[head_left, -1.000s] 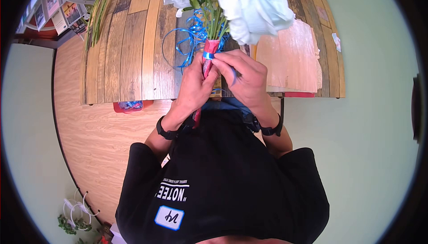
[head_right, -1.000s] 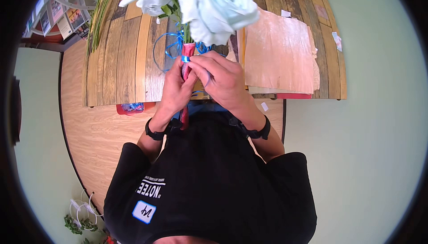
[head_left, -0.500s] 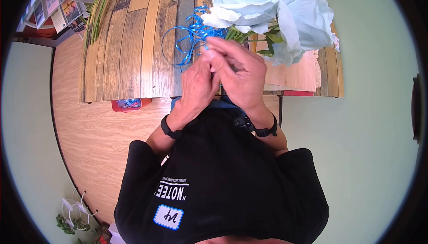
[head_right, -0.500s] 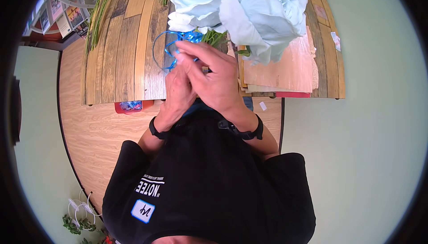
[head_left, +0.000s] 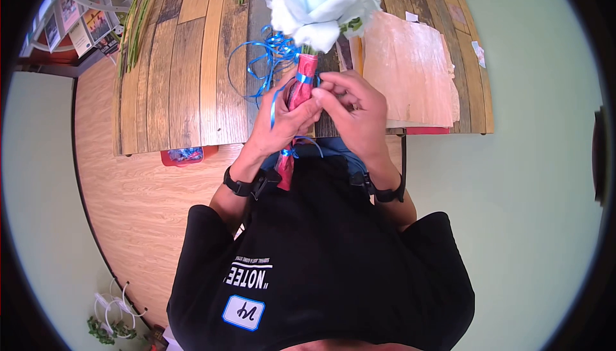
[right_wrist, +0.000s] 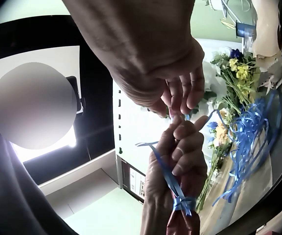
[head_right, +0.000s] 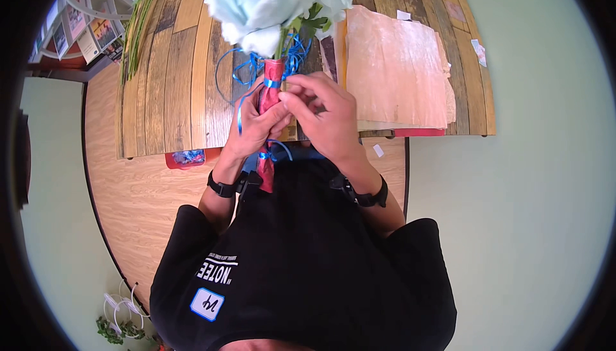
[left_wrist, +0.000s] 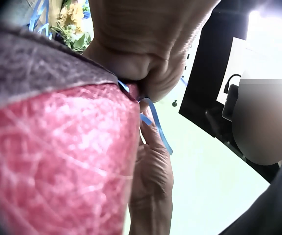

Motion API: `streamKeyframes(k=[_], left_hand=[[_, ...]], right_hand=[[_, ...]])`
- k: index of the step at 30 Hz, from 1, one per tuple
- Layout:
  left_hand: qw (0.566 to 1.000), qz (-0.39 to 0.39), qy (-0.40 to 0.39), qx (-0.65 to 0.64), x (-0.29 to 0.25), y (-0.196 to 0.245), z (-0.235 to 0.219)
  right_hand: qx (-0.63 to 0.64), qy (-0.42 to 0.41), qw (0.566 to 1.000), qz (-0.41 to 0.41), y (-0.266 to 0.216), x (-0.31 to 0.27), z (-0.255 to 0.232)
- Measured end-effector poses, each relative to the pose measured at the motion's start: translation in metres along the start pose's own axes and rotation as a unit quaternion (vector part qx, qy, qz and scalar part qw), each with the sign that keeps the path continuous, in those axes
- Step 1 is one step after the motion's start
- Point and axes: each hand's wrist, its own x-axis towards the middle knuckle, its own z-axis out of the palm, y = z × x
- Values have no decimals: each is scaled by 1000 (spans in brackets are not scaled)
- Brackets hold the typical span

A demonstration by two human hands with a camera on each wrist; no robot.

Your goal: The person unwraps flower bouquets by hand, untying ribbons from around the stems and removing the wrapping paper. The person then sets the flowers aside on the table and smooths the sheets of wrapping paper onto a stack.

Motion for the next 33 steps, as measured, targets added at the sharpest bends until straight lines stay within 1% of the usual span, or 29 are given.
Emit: streamKeyframes(k=[1,3,5,7,8,10,11,12,13,14,15,16,17,18,20,22,24,26,27,29,30,32,33], left_hand=[[1000,0,-4,2,0,-1,-1],[999,-6,-19,-42,0,-6,-2],[999,5,-14,-43,0,-6,1],[997,39,0,-73,1,-9,3],[997,39,1,-72,1,-11,3],[997,74,35,16,2,-16,4],[997,73,34,16,2,-16,3],[998,52,12,21,1,-15,0],[999,31,-10,26,0,-14,-2],[999,29,-11,27,-1,-13,-2],[1000,15,-26,-5,-1,-10,-2],[998,1,-41,-36,-1,-9,-1],[998,1,-43,-36,-1,-10,-1],[997,9,-50,-56,-2,-10,0],[995,16,-56,-75,-2,-9,-1],[994,-14,-85,-68,-3,-7,-7],[992,-11,-99,-81,-2,-10,-12],[989,-7,-115,-93,-1,-9,-12],[989,-7,-114,-90,-2,-7,-10],[989,-6,-116,-86,0,-5,-9],[987,-4,-130,-99,1,-4,-9],[983,-2,-143,-111,2,-4,-11],[983,6,-138,-120,2,-4,-14]], right_hand=[[16,0,1000,2,1,2,4],[33,-1,999,2,0,6,6],[16,-8,1000,-24,-3,8,6],[3,-11,1000,-24,0,6,6],[-11,-14,1000,-24,1,6,5],[-25,-26,999,-25,0,7,3],[-40,-37,998,-26,0,7,1],[-40,-36,998,-25,0,9,0],[-44,-46,997,-47,0,10,-1],[-47,-57,995,-70,-1,12,-3],[-47,-55,995,-70,-1,14,-4],[-42,-72,994,-66,-2,15,-6],[-38,-88,993,-62,-3,16,-7],[-38,-87,994,-62,-2,17,-8],[6,-112,992,-63,-2,19,-9],[20,-103,993,-51,-2,17,-11],[34,-95,994,-37,0,15,-11],[75,-41,996,-40,6,14,-10],[75,-40,996,-39,9,13,-10],[147,-5,989,30,12,13,-9],[147,-4,989,29,12,16,-9],[115,14,980,163,12,23,-9],[116,15,980,163,13,22,-7]])
